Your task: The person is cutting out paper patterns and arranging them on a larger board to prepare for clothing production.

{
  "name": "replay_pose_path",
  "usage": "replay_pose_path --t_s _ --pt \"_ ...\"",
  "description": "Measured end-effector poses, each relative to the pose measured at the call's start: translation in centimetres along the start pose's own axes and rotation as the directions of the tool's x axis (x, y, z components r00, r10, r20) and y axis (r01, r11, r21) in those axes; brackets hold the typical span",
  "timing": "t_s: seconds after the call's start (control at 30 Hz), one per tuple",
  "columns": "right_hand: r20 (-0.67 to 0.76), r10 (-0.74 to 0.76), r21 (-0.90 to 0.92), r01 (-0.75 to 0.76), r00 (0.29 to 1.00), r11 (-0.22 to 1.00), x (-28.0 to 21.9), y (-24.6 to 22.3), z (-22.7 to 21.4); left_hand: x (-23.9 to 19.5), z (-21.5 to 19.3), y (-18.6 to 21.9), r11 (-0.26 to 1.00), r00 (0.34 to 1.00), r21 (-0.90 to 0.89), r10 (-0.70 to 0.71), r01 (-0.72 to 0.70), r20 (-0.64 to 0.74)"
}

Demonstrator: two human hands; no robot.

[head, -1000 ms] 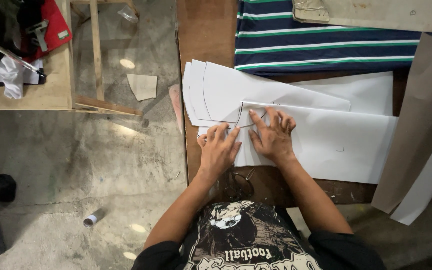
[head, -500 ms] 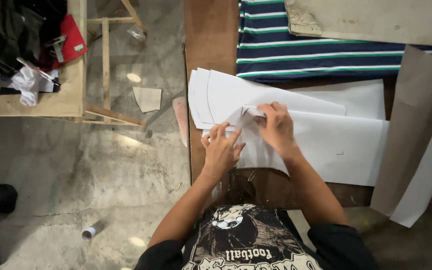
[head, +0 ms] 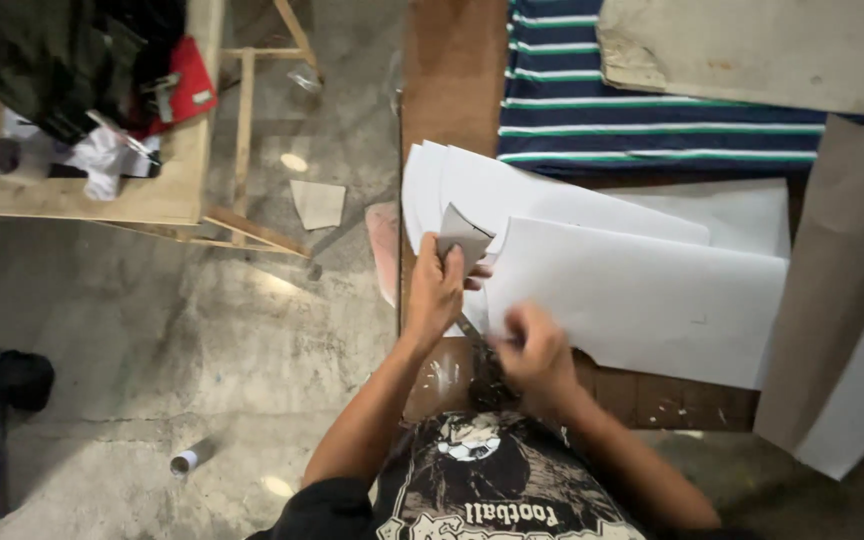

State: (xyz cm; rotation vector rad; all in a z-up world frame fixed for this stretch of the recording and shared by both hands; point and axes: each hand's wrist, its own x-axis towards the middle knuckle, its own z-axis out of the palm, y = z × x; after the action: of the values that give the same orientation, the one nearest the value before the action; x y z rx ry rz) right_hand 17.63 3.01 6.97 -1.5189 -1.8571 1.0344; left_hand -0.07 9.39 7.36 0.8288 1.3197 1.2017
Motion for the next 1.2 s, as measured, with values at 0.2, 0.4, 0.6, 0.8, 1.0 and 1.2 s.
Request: replay_pose_path --t_s 0.2,0.4,0.6,0.8,1.0,1.2 --pt "0.212 0.024 -0.359 0.055 0.977 0.932 -4.6 2.4 2.1 1.4 -2.1 1.5 0.993 1.000 0.114 0.018 -0.018 0.004" --pt "0.196 0.028 -0.413 0.056 0.980 0.909 -5.1 1.0 2.2 1.4 -2.5 1.8 0.998 0.998 0.034 0.048 -0.050 0.051" --pt "0.359 0.181 -0.454 0.002 0.916 0.891 -5.1 2.3 3.5 1.5 -2.4 3.2 0.998 0.994 -0.013 0.067 -0.067 0.086" --pt "0.393 0.359 -0.478 -0.146 0.846 0.866 -3.8 0.2 0.5 1.6 -2.5 3.8 0.989 0.985 0.016 0.148 -0.150 0.090" --pt "0.604 0.270 0.299 -0.528 0.750 0.795 -6.1 4.7 -1.6 1.6 -2.6 4.5 0.993 0.986 0.029 0.108 -0.113 0.125" --pt "0.347 0.128 0.718 -0.350 0.929 0.601 -7.9 7.7 1.0 1.4 -0.5 2.2 0.995 0.983 0.065 0.070 -0.082 0.172"
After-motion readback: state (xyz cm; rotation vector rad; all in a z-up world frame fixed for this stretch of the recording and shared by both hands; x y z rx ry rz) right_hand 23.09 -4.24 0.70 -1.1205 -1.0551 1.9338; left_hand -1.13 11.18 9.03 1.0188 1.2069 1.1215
